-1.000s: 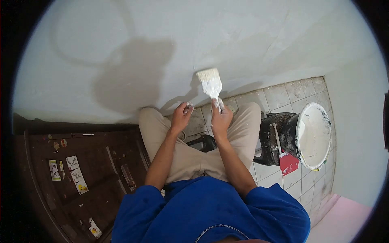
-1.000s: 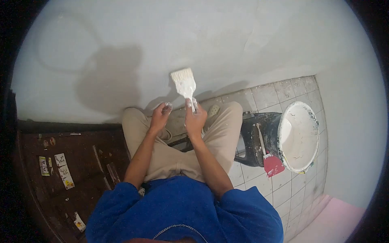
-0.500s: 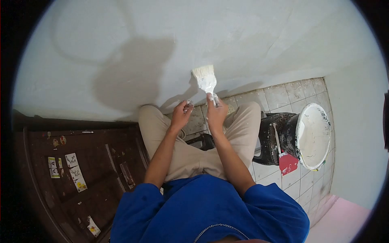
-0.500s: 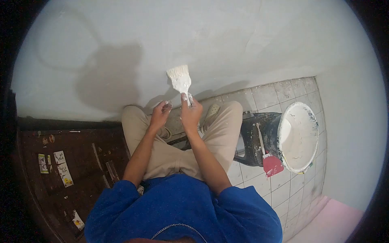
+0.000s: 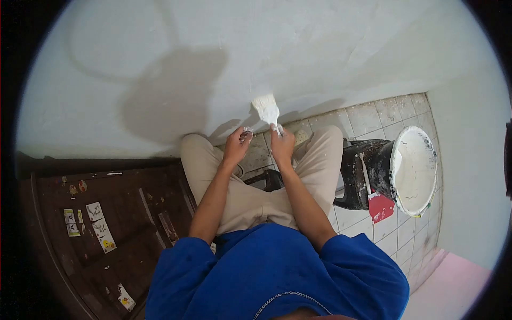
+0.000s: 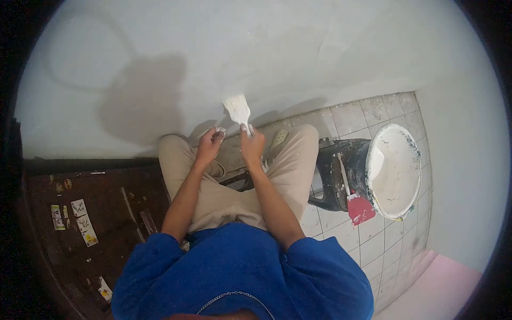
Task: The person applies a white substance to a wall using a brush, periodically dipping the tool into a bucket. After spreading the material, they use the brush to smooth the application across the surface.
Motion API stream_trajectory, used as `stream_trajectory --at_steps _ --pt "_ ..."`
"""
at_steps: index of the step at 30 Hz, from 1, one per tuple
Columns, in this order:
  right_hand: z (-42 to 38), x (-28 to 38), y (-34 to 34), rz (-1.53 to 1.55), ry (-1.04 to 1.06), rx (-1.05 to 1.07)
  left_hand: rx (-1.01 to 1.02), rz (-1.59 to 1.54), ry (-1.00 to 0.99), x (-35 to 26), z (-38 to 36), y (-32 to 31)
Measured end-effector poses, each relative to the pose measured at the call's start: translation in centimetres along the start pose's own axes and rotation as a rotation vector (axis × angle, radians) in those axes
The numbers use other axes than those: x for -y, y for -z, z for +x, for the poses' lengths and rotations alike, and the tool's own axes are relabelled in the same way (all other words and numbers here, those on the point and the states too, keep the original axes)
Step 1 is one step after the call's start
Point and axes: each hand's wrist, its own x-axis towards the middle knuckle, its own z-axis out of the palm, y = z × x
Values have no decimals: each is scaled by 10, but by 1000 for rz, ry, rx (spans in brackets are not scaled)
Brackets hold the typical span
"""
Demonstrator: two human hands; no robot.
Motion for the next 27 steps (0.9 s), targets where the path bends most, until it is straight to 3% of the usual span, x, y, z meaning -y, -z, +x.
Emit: stream_trajectory --at_steps 3,6,12,15,18,21,27 --pt "-10 -33 7 -44 -305 152 -18 -3 -17 7 -3 -3" --pt "-15 -44 2 -17 -418 168 -11 13 -13 4 0 -3" --pt "-2 -46 -16 -128 -292 62 -33 -11 -21 5 -1 0" --pt "0 -23 -13 -47 -386 64 -27 -14 -13 6 -1 0" --pt "2 -40 -19 11 -424 81 -15 -3 0 9 0 1" --pt "3 -46 -24 -88 -329 42 -11 -17 9 5 0 2" --pt "4 -38 -24 -23 -364 54 6 8 30 6 0 2"
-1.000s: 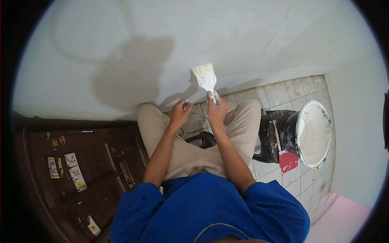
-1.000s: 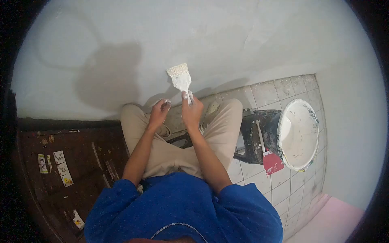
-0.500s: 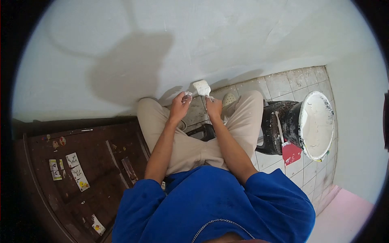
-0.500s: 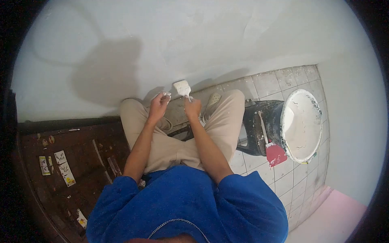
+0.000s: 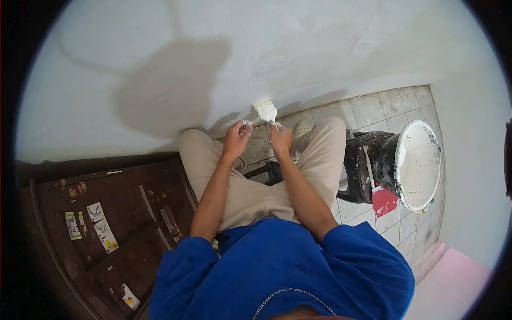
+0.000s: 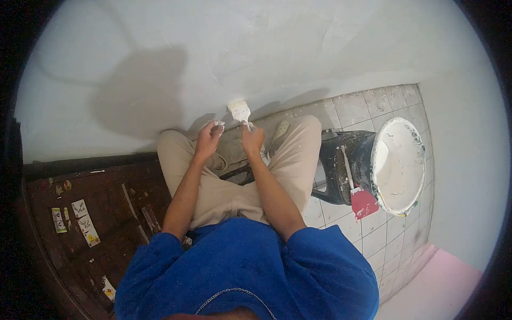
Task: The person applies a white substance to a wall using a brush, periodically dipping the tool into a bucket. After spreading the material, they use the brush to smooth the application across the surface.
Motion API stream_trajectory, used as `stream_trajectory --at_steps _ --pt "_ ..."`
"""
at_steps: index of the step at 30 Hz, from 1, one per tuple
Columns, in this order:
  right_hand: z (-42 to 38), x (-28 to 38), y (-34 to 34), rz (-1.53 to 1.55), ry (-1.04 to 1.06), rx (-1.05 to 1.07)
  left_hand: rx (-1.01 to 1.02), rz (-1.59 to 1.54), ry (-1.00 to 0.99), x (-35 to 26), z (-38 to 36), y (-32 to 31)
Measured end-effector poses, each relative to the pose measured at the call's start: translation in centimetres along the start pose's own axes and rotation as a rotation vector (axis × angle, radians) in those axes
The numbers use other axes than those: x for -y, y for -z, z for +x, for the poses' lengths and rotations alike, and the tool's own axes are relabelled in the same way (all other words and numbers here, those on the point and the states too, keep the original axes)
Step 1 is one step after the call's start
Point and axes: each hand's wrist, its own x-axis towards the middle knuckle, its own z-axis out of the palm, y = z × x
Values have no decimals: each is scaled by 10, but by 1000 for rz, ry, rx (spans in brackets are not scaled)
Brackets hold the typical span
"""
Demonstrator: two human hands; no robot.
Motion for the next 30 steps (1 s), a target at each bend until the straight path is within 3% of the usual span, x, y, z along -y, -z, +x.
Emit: stream_trajectory --at_steps 3,6,9,12,15,21,27,30 --pt "-5 6 4 33 76 14 23 10 19 5 0 0" --pt "-14 19 10 107 352 -80 16 13 19 1 0 1" --pt "-28 33 29 83 326 -74 6 19 24 5 0 2" --pt "-31 37 45 -56 34 56 0 8 11 8 -1 -1" --pt "-5 -12 27 -104 24 -5 24 6 -3 5 1 -3" --pt "3 -15 6 -144 129 -101 24 0 0 4 1 -3" --pt "3 -11 1 -87 -23 4 13 21 4 -10 -2 3" --pt "14 -29 -10 -151 96 -76 -3 -3 -6 -9 -3 0"
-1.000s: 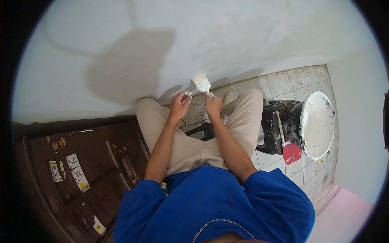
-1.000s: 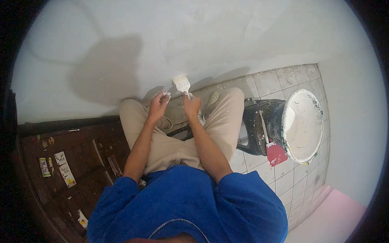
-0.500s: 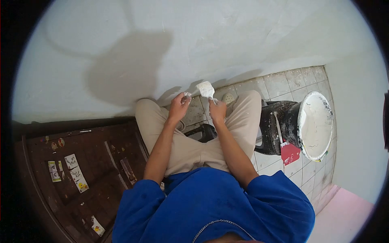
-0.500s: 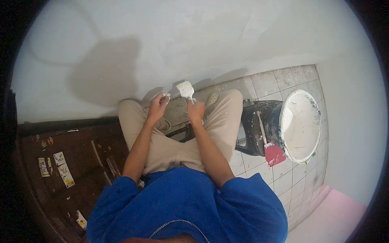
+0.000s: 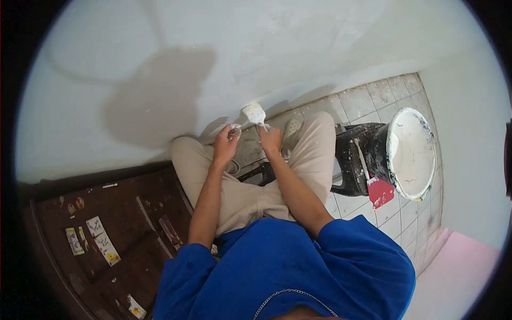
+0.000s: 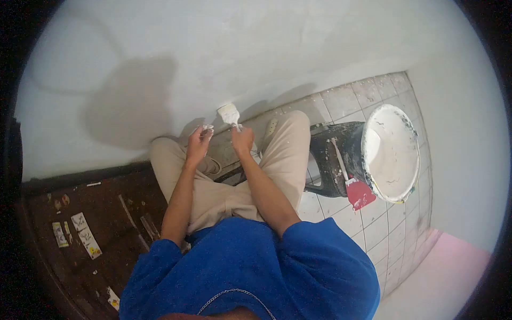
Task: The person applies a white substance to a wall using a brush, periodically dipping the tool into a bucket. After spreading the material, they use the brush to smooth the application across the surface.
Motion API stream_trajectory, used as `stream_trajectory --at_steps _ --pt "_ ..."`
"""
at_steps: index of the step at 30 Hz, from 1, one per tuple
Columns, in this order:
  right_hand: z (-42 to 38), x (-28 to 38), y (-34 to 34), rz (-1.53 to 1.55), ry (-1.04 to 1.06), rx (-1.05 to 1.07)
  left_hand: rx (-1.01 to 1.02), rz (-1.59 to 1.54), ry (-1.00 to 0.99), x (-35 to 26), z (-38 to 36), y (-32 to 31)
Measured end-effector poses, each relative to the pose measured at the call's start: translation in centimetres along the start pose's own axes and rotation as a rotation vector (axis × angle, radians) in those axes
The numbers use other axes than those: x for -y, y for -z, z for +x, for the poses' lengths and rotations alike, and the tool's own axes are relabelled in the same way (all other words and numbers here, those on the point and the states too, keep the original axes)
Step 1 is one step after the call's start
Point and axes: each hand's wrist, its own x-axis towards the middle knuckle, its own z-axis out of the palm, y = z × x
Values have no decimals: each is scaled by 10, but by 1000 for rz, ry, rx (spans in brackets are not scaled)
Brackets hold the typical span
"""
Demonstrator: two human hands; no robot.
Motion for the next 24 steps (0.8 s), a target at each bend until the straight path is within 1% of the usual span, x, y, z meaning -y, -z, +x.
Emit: stream_trajectory --at_steps 3,6,9,10,13,16,19,21,24 --pt "1 -4 -7 44 112 -106 8 -19 -5 7 3 -4" --pt "-5 32 23 118 33 53 23 9 3 6 3 0" --pt "-15 42 42 207 27 62 8 22 5 9 0 1" --pt "-16 40 44 248 -22 77 0 26 -9 11 1 1" --pt "-12 22 42 168 -115 108 6 28 -7 7 3 0" --pt "-3 17 27 129 -109 45 20 19 8 4 1 -2" --pt "3 18 16 107 -29 2 39 22 30 0 0 0" --pt "1 20 20 219 9 18 35 17 37 1 -1 1" --pt "-13 47 44 329 48 63 15 2 35 12 1 -1"
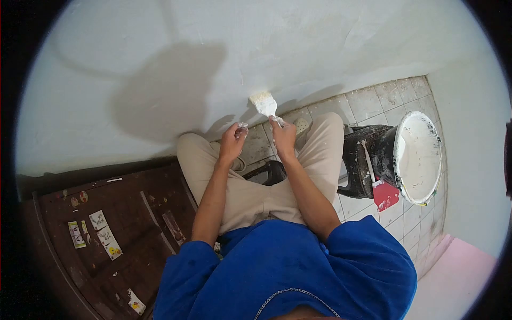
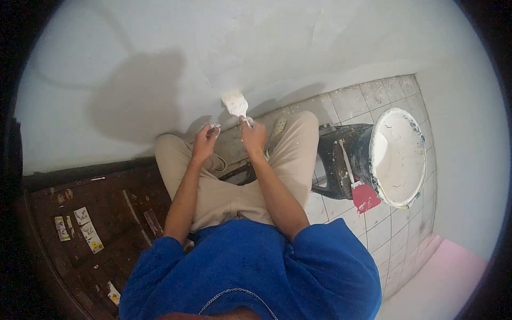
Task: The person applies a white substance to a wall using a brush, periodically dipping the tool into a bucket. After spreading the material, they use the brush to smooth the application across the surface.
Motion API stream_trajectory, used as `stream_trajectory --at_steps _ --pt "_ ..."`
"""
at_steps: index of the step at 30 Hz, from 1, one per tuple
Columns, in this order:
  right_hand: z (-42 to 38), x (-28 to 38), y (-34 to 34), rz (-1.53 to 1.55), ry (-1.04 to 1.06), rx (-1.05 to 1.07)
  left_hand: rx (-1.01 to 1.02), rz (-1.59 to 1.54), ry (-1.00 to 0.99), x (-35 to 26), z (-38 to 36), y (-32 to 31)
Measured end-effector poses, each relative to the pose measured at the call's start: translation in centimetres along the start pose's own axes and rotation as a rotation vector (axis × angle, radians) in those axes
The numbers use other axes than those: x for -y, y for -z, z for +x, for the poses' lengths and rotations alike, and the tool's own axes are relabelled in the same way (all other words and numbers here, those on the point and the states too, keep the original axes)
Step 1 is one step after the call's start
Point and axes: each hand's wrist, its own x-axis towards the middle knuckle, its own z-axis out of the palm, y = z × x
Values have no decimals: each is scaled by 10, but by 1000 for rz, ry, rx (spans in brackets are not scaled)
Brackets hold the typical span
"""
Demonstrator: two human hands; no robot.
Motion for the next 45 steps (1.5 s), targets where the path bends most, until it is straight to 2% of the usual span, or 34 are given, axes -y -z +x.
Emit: stream_trajectory --at_steps 7,10,13,16,19,22,25,26,31,35,37,38,41,45 --pt "-7 -3 -4 -173 -156 17 32 29 37 -10 -1 1" --pt "3 3 -16 -37 -45 -15 23 25 24 -5 1 -1" --pt "-12 28 1 59 42 30 48 28 30 -2 2 3" --pt "-27 55 12 102 34 20 66 7 30 1 -2 0" --pt "-19 26 5 12 -24 40 30 11 -20 4 1 -1" --pt "-15 5 -6 -98 -212 20 9 0 -30 -3 0 0" --pt "6 -7 -22 -85 40 -51 35 13 5 -8 -2 2" --pt "7 -12 -19 -50 33 -23 47 27 20 -8 -2 4" --pt "-29 61 9 187 -7 33 50 20 38 -10 -3 4" --pt "-27 46 5 64 -81 33 39 -27 -30 3 1 0" --pt "-15 8 -5 -53 -113 23 48 11 16 -1 2 2" --pt "-4 -12 -10 -166 -54 0 54 29 41 -3 2 2" --pt "13 -4 -15 -40 -74 30 39 40 10 -2 -1 2" --pt "-6 31 13 174 -38 14 40 -6 -7 7 -1 1"
